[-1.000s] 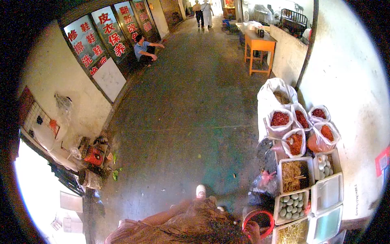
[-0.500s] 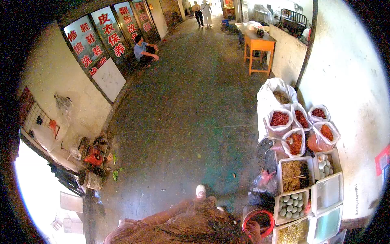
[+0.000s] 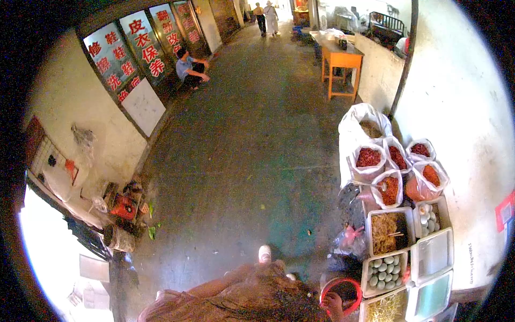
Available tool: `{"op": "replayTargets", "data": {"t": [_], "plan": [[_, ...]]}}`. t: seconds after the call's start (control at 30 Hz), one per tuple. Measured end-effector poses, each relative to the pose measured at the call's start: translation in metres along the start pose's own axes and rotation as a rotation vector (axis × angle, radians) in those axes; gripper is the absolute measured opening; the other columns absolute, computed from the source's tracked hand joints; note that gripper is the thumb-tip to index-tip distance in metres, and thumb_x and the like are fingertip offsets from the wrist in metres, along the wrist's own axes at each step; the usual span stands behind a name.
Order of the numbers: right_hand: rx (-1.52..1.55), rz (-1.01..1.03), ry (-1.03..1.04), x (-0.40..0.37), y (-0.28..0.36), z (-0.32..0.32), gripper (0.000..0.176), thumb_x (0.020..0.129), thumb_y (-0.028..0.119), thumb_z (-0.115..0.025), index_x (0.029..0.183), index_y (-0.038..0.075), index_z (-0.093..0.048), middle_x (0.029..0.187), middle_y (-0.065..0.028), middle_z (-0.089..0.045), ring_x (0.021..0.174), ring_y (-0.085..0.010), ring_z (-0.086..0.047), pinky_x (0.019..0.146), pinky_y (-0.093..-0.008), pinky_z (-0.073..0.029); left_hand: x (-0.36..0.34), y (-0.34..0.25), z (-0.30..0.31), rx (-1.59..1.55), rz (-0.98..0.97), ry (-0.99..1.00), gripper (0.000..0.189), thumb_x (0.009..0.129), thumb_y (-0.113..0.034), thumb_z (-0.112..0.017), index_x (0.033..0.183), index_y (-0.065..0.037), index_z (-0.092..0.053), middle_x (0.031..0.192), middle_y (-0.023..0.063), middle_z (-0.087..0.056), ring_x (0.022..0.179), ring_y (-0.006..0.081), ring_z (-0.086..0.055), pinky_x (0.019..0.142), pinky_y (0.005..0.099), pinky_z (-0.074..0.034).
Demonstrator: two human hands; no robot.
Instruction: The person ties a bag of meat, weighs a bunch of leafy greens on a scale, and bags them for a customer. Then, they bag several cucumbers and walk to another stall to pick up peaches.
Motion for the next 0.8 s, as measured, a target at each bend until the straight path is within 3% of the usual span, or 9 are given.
{"op": "replayTargets", "data": {"t": [0.17, 0.27, 0.33, 0.47, 0.53, 0.57, 0.67, 0.73, 0.8], "plan": [[0.063, 0.010, -0.004, -0.002, 0.001, -0.004, 0.027, 0.085, 0.003, -0.058, 0.110, -0.005, -0.053, 0.084, -0.0165, -0.064, 0.065, -0.0275, -0.065, 0.054, -0.0362, -0.057, -0.007, -0.008, 0.005, -0.224, -0.026, -0.030, 0.045, 0.084, -0.054, -0.055, 0.122, -0.029, -0.059, 0.115, 0.0112, -0.063, 0.102, 0.0279, -0.063, 0.088, 0.0378, -0.049], [0.035, 0.045, -0.018, -0.011, 0.009, -0.007, 0.027, 0.085, 0.003, -0.059, 0.110, -0.004, -0.053, 0.084, -0.0162, -0.064, 0.064, -0.0269, -0.065, 0.052, -0.0355, -0.056, 0.068, 0.064, -0.048, 0.004, -0.077, -0.045, 0.047, 0.083, -0.056, -0.055, 0.122, -0.030, -0.059, 0.114, 0.0115, -0.063, 0.102, 0.0281, -0.063, 0.087, 0.0374, -0.049], [0.061, -0.053, 0.002, -0.025, 0.025, -0.014, 0.040, 0.080, 0.015, -0.072, 0.114, -0.002, -0.062, 0.088, -0.0046, -0.067, 0.069, -0.0090, -0.060, 0.060, -0.0230, -0.047, 0.065, 0.062, -0.047, -0.018, -0.085, -0.057, 0.047, 0.083, -0.056, -0.055, 0.121, -0.029, -0.059, 0.114, 0.0112, -0.064, 0.102, 0.0284, -0.063, 0.087, 0.0379, -0.049], [0.189, -0.077, -0.022, -0.015, 0.008, -0.011, 0.039, 0.080, 0.015, -0.072, 0.113, -0.002, -0.062, 0.087, -0.0039, -0.067, 0.068, -0.0093, -0.060, 0.059, -0.0226, -0.047, 0.001, 0.004, 0.002, -0.046, -0.022, -0.047, 0.044, 0.084, -0.053, -0.054, 0.118, -0.027, -0.062, 0.111, 0.0106, -0.065, 0.099, 0.0301, -0.063, 0.086, 0.0403, -0.049], [0.175, -0.008, 0.023, -0.013, 0.009, -0.014, 0.028, 0.082, 0.006, -0.064, 0.107, 0.000, -0.053, 0.085, -0.0124, -0.062, 0.059, -0.0231, -0.062, 0.049, -0.0341, -0.052, 0.047, 0.047, -0.032, 0.000, -0.073, -0.069, 0.042, 0.084, -0.051, -0.054, 0.115, -0.025, -0.063, 0.110, 0.0108, -0.065, 0.098, 0.0310, -0.064, 0.085, 0.0413, -0.049], [0.174, -0.007, 0.024, -0.010, 0.009, -0.013, 0.028, 0.082, 0.006, -0.064, 0.107, 0.000, -0.053, 0.085, -0.0124, -0.062, 0.059, -0.0231, -0.062, 0.049, -0.0341, -0.052, 0.069, 0.068, -0.048, 0.023, -0.098, -0.081, 0.041, 0.084, -0.049, -0.054, 0.114, -0.024, -0.064, 0.109, 0.0110, -0.065, 0.097, 0.0315, -0.064, 0.085, 0.0418, -0.049], [0.106, -0.033, 0.071, -0.002, 0.000, -0.014, 0.026, 0.082, 0.006, -0.065, 0.105, 0.000, -0.054, 0.083, -0.0116, -0.062, 0.058, -0.0226, -0.061, 0.049, -0.0338, -0.051, 0.009, 0.021, -0.004, -0.095, -0.003, -0.128, 0.039, 0.085, -0.046, -0.053, 0.113, -0.022, -0.065, 0.109, 0.0122, -0.065, 0.097, 0.0323, -0.064, 0.085, 0.0422, -0.049], [0.237, 0.007, 0.066, 0.001, -0.007, -0.012, 0.025, 0.082, 0.007, -0.066, 0.103, -0.001, -0.055, 0.080, -0.0101, -0.062, 0.057, -0.0209, -0.060, 0.048, -0.0328, -0.050, -0.006, 0.000, 0.008, -0.082, 0.034, -0.111, 0.039, 0.085, -0.046, -0.053, 0.112, -0.022, -0.065, 0.109, 0.0125, -0.065, 0.098, 0.0322, -0.063, 0.085, 0.0422, -0.049], [0.207, 0.004, 0.118, 0.007, -0.010, -0.011, 0.025, 0.082, 0.008, -0.066, 0.103, -0.001, -0.056, 0.079, -0.0095, -0.062, 0.057, -0.0201, -0.060, 0.047, -0.0323, -0.049, 0.019, 0.024, -0.011, -0.060, 0.017, -0.097, 0.039, 0.085, -0.046, -0.053, 0.112, -0.021, -0.066, 0.109, 0.0128, -0.065, 0.098, 0.0319, -0.063, 0.085, 0.0422, -0.049]]}}
Point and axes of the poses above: each hand's wrist, its own x-axis towards the middle knuckle, its own z-axis out of the back of the hand, y = z × x, the point moved 6 cm from there along x, towards the middle knuckle
